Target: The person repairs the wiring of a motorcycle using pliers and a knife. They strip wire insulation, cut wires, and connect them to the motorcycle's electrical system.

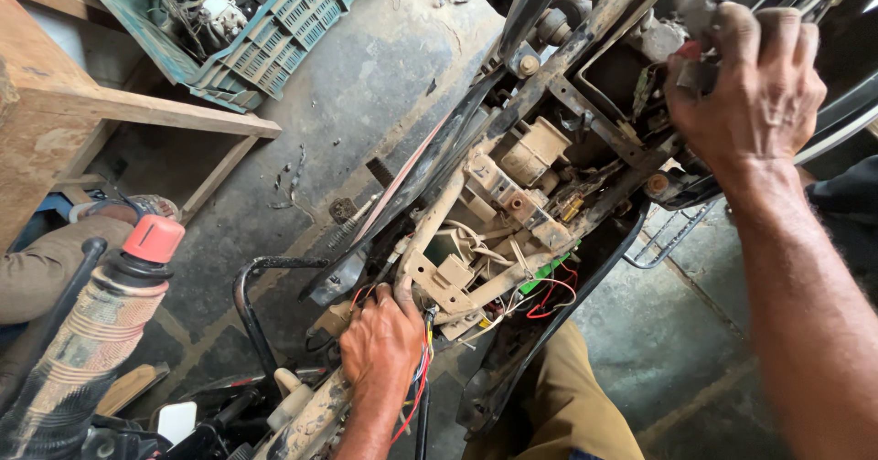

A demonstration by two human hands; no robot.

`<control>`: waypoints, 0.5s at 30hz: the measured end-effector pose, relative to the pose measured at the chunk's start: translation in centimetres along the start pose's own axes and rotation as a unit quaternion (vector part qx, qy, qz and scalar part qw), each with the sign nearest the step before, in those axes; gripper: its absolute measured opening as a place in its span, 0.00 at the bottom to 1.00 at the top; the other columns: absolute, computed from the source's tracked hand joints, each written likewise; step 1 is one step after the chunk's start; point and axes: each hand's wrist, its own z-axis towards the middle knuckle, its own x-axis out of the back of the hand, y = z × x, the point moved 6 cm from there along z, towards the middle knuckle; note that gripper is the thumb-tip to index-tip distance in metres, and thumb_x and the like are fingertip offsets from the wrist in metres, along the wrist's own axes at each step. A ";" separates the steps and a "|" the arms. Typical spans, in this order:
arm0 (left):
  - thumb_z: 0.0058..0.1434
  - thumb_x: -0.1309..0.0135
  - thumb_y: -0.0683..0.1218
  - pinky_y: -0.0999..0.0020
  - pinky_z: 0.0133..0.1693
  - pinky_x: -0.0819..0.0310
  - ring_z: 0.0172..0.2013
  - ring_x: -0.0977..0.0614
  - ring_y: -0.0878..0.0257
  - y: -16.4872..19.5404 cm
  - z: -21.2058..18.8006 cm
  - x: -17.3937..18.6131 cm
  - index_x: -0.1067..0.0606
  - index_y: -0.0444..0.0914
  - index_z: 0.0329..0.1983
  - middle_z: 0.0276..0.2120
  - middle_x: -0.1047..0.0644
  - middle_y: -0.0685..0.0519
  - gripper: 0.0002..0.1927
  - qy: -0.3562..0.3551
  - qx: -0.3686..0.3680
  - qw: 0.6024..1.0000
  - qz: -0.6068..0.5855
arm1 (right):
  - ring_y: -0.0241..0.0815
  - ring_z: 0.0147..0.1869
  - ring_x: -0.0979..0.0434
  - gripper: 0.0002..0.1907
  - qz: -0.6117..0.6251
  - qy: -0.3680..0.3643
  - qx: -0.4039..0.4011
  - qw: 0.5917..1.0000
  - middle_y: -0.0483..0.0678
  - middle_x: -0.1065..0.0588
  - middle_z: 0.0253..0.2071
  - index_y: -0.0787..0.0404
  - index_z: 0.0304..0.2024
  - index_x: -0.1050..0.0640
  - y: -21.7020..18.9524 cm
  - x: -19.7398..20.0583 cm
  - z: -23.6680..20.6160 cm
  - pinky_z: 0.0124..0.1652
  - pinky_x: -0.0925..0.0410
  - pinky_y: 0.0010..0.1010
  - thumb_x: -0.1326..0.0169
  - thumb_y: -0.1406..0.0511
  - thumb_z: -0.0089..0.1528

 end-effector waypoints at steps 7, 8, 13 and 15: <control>0.70 0.65 0.61 0.52 0.34 0.18 0.36 0.15 0.45 -0.1 0.2 0.1 0.22 0.37 0.44 0.33 0.18 0.40 0.28 0.072 -0.022 0.997 0.003 | 0.36 0.40 0.24 0.10 0.184 0.061 -0.083 0.977 0.45 0.27 0.42 0.63 0.55 0.30 2.5 -0.4 1.5 0.39 0.28 0.31 0.52 0.72 0.71; 0.69 0.64 0.60 0.52 0.34 0.18 0.36 0.14 0.45 0.0 0.1 0.2 0.21 0.38 0.45 0.33 0.18 0.40 0.26 0.086 -0.031 0.996 0.004 | 0.37 0.38 0.24 0.08 0.197 0.045 -0.086 0.976 0.44 0.27 0.40 0.64 0.54 0.30 2.8 -0.8 1.8 0.38 0.29 0.31 0.53 0.72 0.72; 0.72 0.64 0.60 0.53 0.34 0.18 0.37 0.15 0.45 0.0 0.2 -0.1 0.21 0.36 0.43 0.34 0.18 0.39 0.27 0.058 -0.026 0.998 0.004 | 0.38 0.37 0.23 0.09 0.201 -0.010 -0.096 0.975 0.45 0.25 0.39 0.63 0.51 0.28 4.6 -2.9 3.5 0.37 0.28 0.30 0.50 0.72 0.68; 0.71 0.63 0.61 0.53 0.35 0.19 0.37 0.15 0.44 0.2 0.2 0.4 0.21 0.36 0.42 0.33 0.18 0.40 0.27 0.077 -0.029 0.997 0.003 | 0.38 0.37 0.23 0.10 0.205 -0.027 -0.096 0.974 0.46 0.25 0.39 0.62 0.50 0.28 5.0 -3.5 4.1 0.36 0.28 0.30 0.48 0.71 0.66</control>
